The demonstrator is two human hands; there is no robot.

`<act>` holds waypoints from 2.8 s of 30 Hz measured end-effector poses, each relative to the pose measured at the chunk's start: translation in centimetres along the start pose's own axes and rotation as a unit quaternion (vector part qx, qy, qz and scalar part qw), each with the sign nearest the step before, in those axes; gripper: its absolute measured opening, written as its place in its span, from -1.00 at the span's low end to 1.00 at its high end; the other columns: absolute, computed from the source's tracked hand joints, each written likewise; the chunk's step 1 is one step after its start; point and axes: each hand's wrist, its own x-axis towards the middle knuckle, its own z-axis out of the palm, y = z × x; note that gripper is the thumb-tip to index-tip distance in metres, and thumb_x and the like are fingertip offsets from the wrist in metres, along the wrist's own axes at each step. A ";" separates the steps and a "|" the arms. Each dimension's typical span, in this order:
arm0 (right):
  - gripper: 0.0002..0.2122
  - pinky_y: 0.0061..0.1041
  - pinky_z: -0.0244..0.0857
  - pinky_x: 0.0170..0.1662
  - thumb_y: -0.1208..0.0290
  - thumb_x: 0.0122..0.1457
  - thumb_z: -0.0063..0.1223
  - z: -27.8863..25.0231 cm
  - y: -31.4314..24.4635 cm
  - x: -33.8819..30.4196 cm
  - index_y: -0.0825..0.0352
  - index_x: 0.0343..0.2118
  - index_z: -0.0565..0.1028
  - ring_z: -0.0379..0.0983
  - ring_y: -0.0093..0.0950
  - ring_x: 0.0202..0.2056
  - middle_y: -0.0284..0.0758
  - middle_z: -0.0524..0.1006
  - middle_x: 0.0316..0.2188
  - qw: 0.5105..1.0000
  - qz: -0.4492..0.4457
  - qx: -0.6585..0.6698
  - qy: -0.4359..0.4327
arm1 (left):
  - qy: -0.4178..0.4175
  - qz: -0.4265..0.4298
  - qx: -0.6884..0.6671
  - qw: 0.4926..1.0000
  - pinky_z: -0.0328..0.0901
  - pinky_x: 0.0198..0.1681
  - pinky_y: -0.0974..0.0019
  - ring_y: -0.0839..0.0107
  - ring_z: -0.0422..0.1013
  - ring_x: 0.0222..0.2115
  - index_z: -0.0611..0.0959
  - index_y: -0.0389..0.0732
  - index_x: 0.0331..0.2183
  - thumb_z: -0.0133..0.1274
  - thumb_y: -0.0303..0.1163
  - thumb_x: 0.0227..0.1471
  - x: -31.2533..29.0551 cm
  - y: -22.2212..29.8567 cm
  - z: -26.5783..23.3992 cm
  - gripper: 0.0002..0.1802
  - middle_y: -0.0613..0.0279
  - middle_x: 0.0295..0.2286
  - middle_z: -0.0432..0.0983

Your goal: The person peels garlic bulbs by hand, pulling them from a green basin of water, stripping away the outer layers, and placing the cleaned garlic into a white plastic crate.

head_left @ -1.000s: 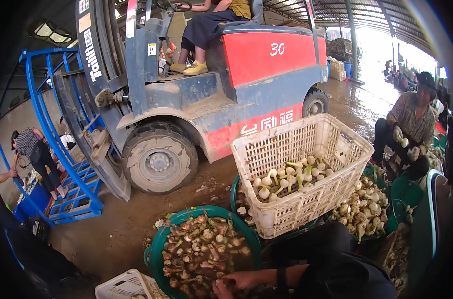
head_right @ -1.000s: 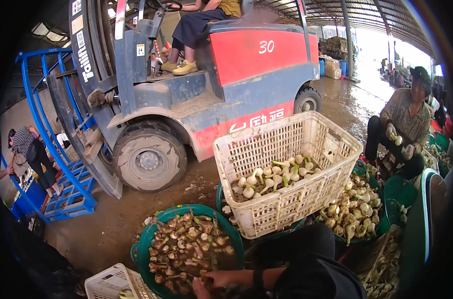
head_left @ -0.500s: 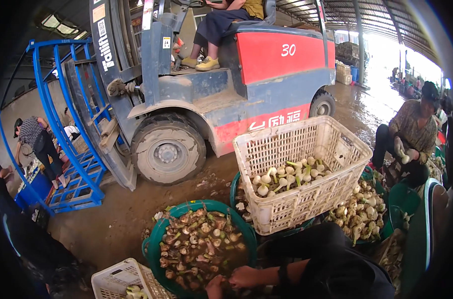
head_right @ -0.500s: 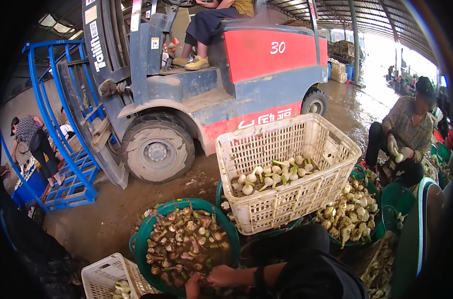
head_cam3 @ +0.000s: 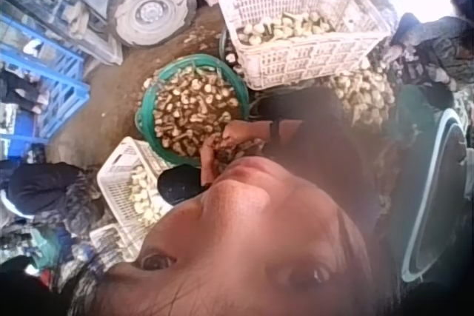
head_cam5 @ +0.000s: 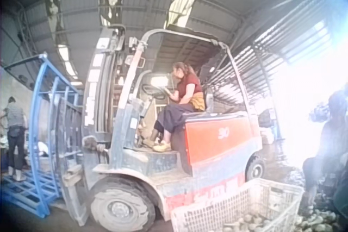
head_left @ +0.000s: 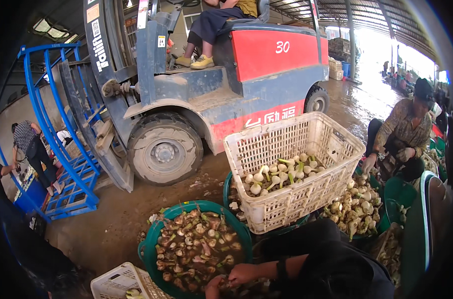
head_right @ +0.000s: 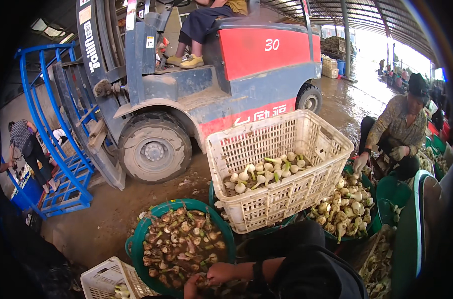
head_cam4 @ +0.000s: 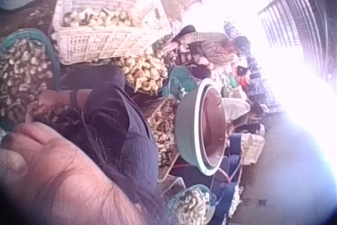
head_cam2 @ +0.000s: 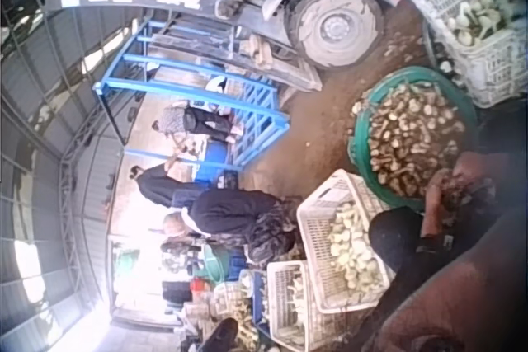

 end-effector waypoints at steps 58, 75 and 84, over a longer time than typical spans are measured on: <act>-0.80 -0.50 0.32 -0.41 0.40 0.11 -0.14 0.2 2.1 0.5 0.46 -0.35 0.41 0.45 -0.40 -0.42 -0.20 0.47 -0.41 0.693 0.367 0.604 0.143 | -0.064 0.299 0.464 0.831 0.13 -0.02 0.17 0.07 0.17 -0.06 0.39 -0.15 -0.08 0.10 -0.40 -0.33 -10.0 12.2 9.0 -0.38 -0.01 -0.11 0.23; -0.72 -0.21 0.20 -0.04 0.34 0.10 -0.16 -9.0 -5.8 -4.7 0.41 -0.18 0.33 0.33 -0.22 -0.12 -0.17 0.41 -0.19 0.696 -0.076 0.629 0.336 | 0.074 -0.006 -0.515 0.854 0.39 -0.43 0.35 0.35 0.41 -0.39 0.44 -0.17 -0.20 -0.21 0.07 0.03 -6.0 8.2 1.5 -0.48 0.18 -0.34 0.45; -0.65 -0.35 0.33 -0.27 0.22 0.00 -0.09 -4.6 5.6 -7.2 0.27 -0.16 0.37 0.44 -0.30 -0.31 -0.21 0.47 -0.30 0.979 -0.021 0.181 0.087 | 0.367 0.181 -0.205 0.889 0.22 -0.53 0.49 0.45 0.36 -0.52 0.46 -0.23 -0.35 -0.17 -0.05 0.07 -8.4 13.7 6.0 -0.60 0.25 -0.48 0.41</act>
